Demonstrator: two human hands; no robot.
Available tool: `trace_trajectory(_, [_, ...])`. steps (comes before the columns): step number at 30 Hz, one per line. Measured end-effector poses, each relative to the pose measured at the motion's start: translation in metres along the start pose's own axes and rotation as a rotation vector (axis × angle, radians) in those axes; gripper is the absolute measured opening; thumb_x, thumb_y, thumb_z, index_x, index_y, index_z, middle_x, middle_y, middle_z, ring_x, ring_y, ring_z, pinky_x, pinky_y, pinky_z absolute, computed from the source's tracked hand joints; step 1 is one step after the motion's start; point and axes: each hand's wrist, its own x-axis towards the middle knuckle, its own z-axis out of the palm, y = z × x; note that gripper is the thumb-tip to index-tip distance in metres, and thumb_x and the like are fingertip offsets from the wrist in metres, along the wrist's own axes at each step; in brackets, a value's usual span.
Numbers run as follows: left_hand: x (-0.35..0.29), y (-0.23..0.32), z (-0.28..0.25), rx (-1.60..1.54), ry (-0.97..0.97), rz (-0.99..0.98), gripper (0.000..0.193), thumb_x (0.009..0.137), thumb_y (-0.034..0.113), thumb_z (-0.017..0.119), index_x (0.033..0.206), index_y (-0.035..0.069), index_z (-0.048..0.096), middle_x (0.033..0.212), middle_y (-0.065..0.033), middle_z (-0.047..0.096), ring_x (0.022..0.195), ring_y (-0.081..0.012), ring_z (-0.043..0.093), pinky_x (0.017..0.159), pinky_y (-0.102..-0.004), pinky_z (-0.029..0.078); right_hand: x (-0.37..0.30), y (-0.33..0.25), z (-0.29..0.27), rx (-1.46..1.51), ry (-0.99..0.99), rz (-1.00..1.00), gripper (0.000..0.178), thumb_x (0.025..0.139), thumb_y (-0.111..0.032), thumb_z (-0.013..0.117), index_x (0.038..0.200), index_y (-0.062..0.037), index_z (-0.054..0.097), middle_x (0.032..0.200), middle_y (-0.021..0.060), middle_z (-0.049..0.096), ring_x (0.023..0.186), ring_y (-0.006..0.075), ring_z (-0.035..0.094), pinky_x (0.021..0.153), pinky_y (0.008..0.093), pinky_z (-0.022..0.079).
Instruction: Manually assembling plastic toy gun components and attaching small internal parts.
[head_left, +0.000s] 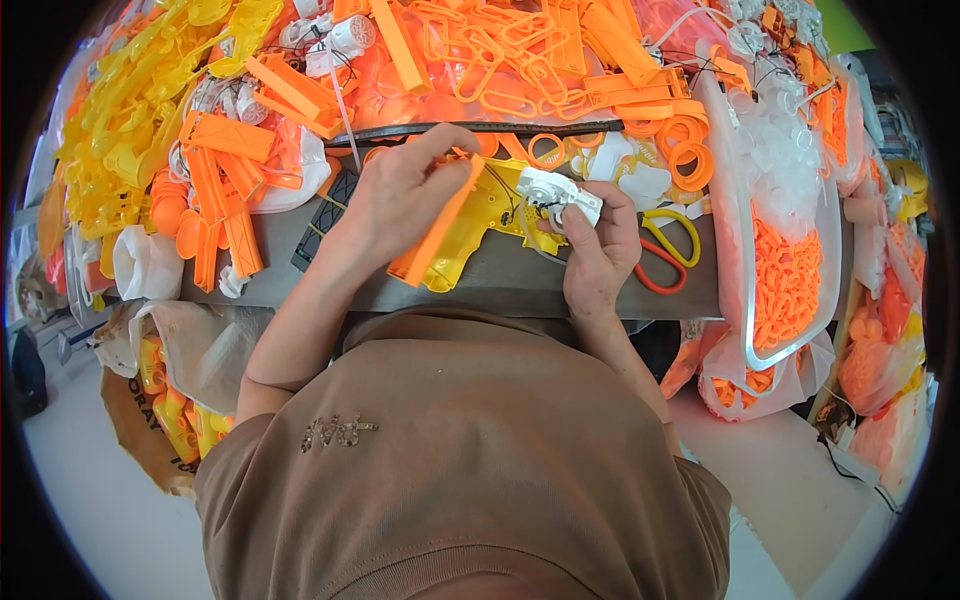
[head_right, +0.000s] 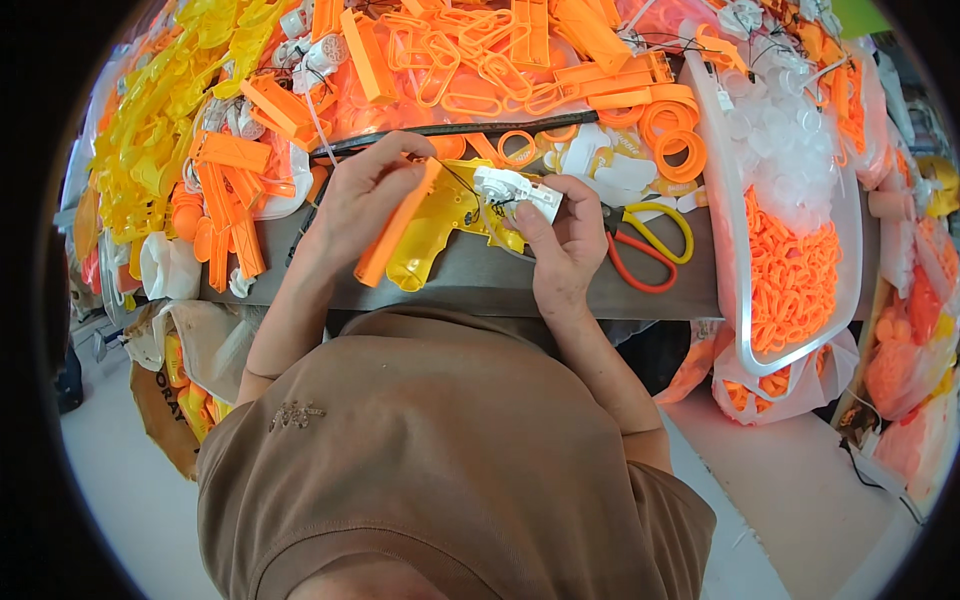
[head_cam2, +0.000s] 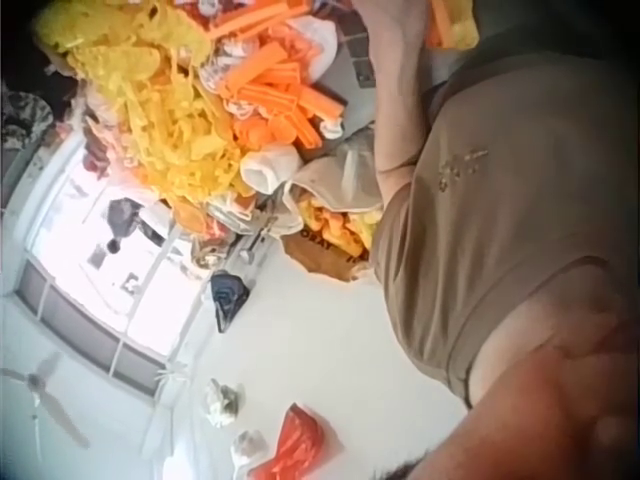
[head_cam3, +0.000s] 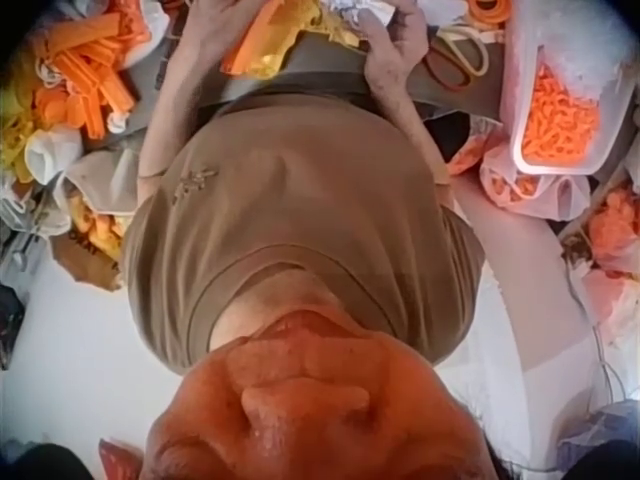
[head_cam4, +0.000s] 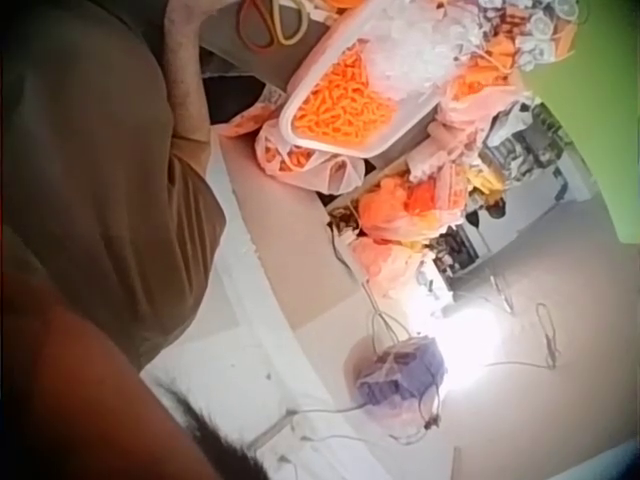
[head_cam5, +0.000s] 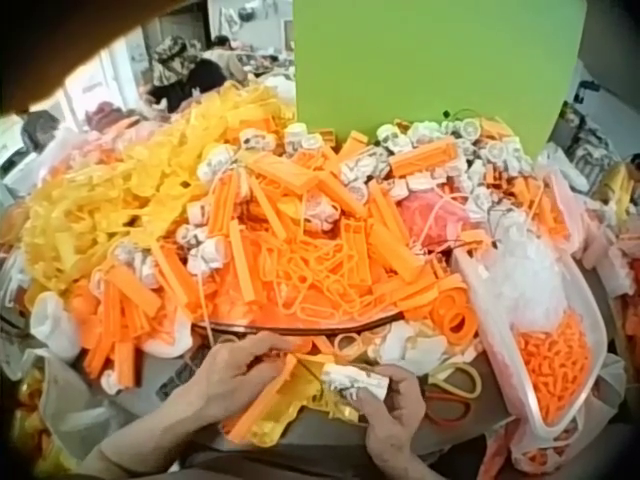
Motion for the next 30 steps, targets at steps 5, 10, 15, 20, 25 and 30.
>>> trace_trajectory(5, [-0.001, -0.013, -0.001, -0.247, -0.047, 0.03, 0.023, 0.088, 0.017, 0.051, 0.107, 0.006, 0.059, 0.083, -0.0083, 0.058, 0.076, -0.0157, 0.055, 0.069, -0.0289, 0.046, -0.007, -0.005, 0.006, -0.232, -0.043, -0.098, 0.03, 0.084, 0.005, 0.058, 0.111, 0.0011, 0.048, 0.103, 0.0098, 0.055, 0.091, 0.0131, 0.057, 0.077, 0.0256, 0.049])
trace_trajectory(10, [-0.003, 0.003, 0.015, 0.458, 0.086, 0.256, 0.021, 0.087, 0.02, 0.051, 0.101, 0.007, 0.06, 0.079, -0.017, 0.058, 0.07, -0.0317, 0.061, 0.063, -0.0401, 0.049, -0.006, -0.009, 0.005, -0.115, -0.036, -0.08, 0.031, 0.082, 0.007, 0.058, 0.111, 0.001, 0.048, 0.106, 0.0112, 0.054, 0.096, 0.0151, 0.054, 0.083, 0.0264, 0.044])
trace_trajectory(15, [0.002, 0.003, 0.023, 0.523, 0.159, 0.354, 0.021, 0.086, 0.021, 0.056, 0.103, 0.01, 0.059, 0.075, -0.0149, 0.053, 0.068, -0.0328, 0.059, 0.058, -0.042, 0.048, -0.005, -0.004, -0.002, -0.041, -0.08, -0.096, 0.031, 0.082, 0.006, 0.056, 0.111, 0.0016, 0.047, 0.108, 0.0127, 0.054, 0.096, 0.0161, 0.054, 0.083, 0.0281, 0.046])
trace_trajectory(20, [0.009, -0.012, 0.022, 0.553, 0.215, 0.522, 0.026, 0.083, 0.02, 0.062, 0.107, 0.01, 0.059, 0.077, -0.0113, 0.054, 0.072, -0.0285, 0.058, 0.06, -0.0386, 0.048, -0.005, -0.004, -0.003, -0.061, -0.066, -0.045, 0.03, 0.083, 0.005, 0.055, 0.112, 0.0023, 0.046, 0.108, 0.0131, 0.055, 0.095, 0.0163, 0.056, 0.08, 0.0292, 0.051])
trace_trajectory(25, [0.012, -0.029, 0.023, 0.472, 0.253, 0.602, 0.033, 0.078, 0.015, 0.067, 0.108, 0.006, 0.058, 0.08, -0.0083, 0.058, 0.074, -0.0264, 0.057, 0.067, -0.0363, 0.047, -0.004, -0.003, -0.002, -0.075, -0.073, -0.015, 0.03, 0.084, 0.004, 0.056, 0.112, 0.0025, 0.047, 0.107, 0.0126, 0.055, 0.092, 0.0161, 0.058, 0.075, 0.0294, 0.055])
trace_trajectory(30, [0.006, -0.027, 0.027, 0.526, 0.266, 0.617, 0.035, 0.075, 0.008, 0.066, 0.11, 0.006, 0.059, 0.081, -0.0073, 0.059, 0.072, -0.025, 0.056, 0.066, -0.0363, 0.043, -0.005, -0.003, -0.003, -0.076, -0.057, -0.006, 0.03, 0.084, 0.004, 0.057, 0.113, 0.0024, 0.047, 0.106, 0.0127, 0.056, 0.093, 0.0167, 0.059, 0.076, 0.0291, 0.054])
